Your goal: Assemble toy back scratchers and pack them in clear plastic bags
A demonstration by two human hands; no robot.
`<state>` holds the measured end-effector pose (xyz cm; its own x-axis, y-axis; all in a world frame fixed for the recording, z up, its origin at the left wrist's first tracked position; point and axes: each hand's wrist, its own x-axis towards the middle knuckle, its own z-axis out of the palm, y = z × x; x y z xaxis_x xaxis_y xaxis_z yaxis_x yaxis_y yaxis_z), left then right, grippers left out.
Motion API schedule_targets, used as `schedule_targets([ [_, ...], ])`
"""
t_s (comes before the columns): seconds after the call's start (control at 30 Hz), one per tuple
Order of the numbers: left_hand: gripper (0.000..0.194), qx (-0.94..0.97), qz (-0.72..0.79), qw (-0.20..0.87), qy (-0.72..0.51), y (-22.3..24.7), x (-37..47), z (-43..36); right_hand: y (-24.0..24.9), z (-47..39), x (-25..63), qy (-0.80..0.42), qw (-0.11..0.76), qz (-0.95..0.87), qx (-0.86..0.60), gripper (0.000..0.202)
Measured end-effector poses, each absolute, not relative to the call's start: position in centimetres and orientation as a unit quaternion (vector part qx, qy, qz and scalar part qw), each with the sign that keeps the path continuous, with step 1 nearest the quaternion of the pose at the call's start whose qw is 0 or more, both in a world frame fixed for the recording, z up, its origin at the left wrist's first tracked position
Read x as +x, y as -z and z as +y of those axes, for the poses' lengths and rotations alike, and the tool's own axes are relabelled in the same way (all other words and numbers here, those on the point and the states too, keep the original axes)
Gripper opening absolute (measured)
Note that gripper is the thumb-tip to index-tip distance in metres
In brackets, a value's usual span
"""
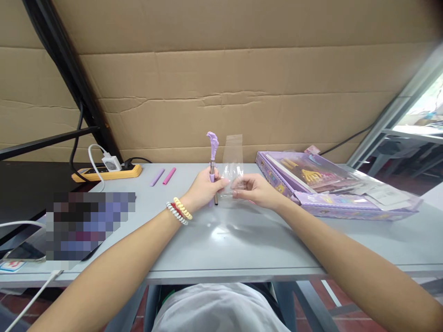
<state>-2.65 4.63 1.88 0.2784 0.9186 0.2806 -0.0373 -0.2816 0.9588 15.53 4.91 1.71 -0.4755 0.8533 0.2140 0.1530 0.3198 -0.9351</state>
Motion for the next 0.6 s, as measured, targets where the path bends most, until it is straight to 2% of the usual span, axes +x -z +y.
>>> schedule_targets([
  [0.1,0.034,0.642,0.353,0.483,-0.480,-2.18,-2.59,4.31,-1.55,5.05,15.78,-0.478,0.383,-0.717,-0.332,0.028],
  [0.27,0.032,0.666,0.356,0.466,-0.462,-2.35,-2.63,4.08,-1.62,5.25,16.05,-0.512,0.355,-0.726,-0.290,0.052],
  [0.43,0.034,0.680,0.344,0.466,-0.449,-2.09,-2.73,4.13,-1.45,5.43,16.15,-0.527,0.376,-0.701,-0.300,0.056],
  [0.6,0.031,0.699,0.365,0.431,-0.438,-2.18,-2.67,3.94,-1.44,5.48,16.25,-0.590,0.344,-0.695,-0.224,0.058],
])
